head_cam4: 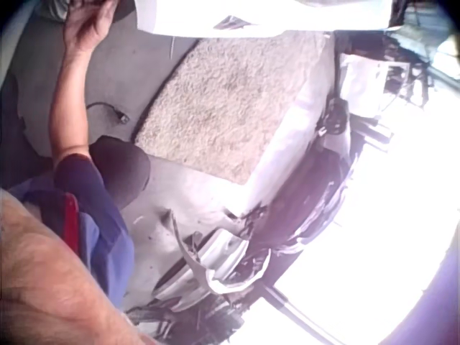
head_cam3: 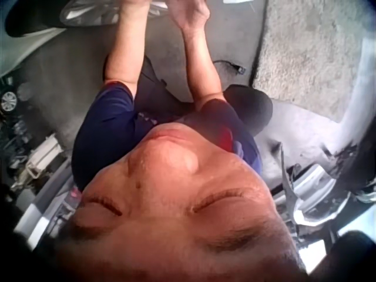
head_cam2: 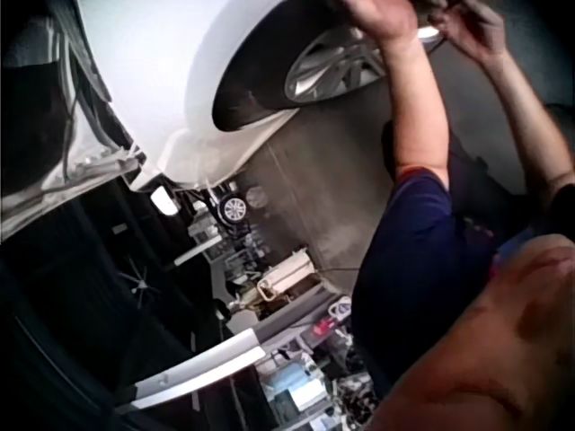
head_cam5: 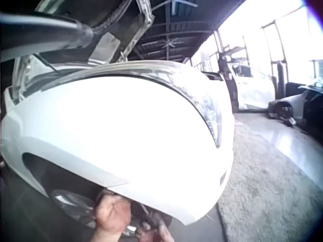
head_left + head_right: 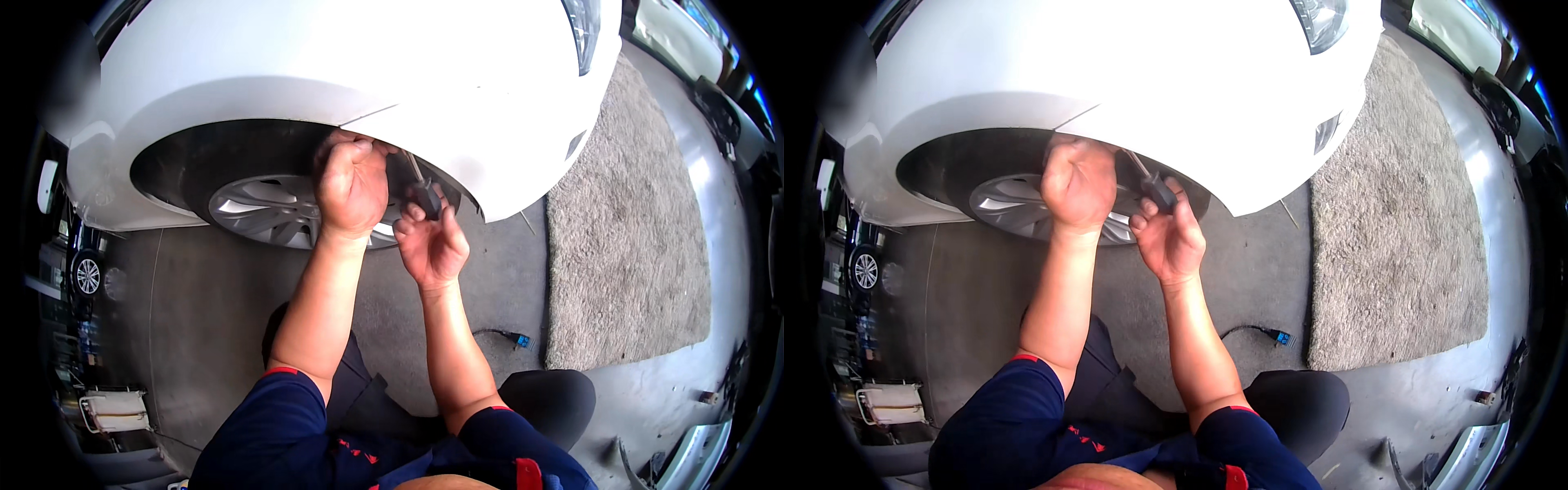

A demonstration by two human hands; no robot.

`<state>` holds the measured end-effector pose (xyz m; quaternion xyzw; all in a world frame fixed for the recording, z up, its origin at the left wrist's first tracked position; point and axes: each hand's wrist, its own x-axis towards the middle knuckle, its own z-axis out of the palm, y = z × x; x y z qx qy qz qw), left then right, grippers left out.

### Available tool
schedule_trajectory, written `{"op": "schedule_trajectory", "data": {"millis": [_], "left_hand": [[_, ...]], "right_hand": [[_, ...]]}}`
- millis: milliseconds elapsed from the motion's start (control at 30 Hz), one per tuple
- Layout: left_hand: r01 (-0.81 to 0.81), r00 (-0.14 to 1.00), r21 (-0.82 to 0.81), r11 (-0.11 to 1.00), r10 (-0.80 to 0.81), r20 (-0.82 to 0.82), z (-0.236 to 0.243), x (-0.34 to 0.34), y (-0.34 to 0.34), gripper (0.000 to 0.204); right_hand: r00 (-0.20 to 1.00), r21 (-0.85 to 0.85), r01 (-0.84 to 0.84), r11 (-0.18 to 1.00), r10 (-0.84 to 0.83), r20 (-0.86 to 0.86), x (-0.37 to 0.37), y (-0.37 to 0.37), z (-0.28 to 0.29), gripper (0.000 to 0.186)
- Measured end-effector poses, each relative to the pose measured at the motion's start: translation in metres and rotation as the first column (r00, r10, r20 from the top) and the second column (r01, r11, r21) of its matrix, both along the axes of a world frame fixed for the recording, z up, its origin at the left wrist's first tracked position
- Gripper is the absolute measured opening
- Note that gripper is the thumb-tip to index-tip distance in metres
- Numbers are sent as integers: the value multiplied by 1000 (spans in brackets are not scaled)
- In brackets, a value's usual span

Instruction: The person selects a fastener from a box, prepares a screwdriver, and secures the front bumper to the wheel arch using the screwdriver and by hand.

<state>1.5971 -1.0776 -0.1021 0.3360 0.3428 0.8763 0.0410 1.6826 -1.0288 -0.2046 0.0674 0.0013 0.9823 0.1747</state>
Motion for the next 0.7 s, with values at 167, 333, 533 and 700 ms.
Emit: {"op": "schedule_trajectory", "data": {"millis": [167, 333, 533, 700], "left_hand": [[111, 989, -7, 994, -111, -97, -9, -10, -3, 43], [22, 999, -18, 1000, -23, -31, -13, -8, -2, 37], [-2, 990, -44, 999, -5, -144, -14, -12, -6, 28], [2, 989, -52, 999, -10, -145, -9, -5, -2, 24]], "right_hand": [[973, -17, -165, 986, 160, -168, -9, 13, -42, 39], [996, -70, 65, 995, -69, -55, 0, 11, -20, 37], [991, 90, -58, 994, 68, -119, -7, 14, -30, 35], [983, 92, 134, 987, -121, -136, -3, 11, -22, 30]]}}
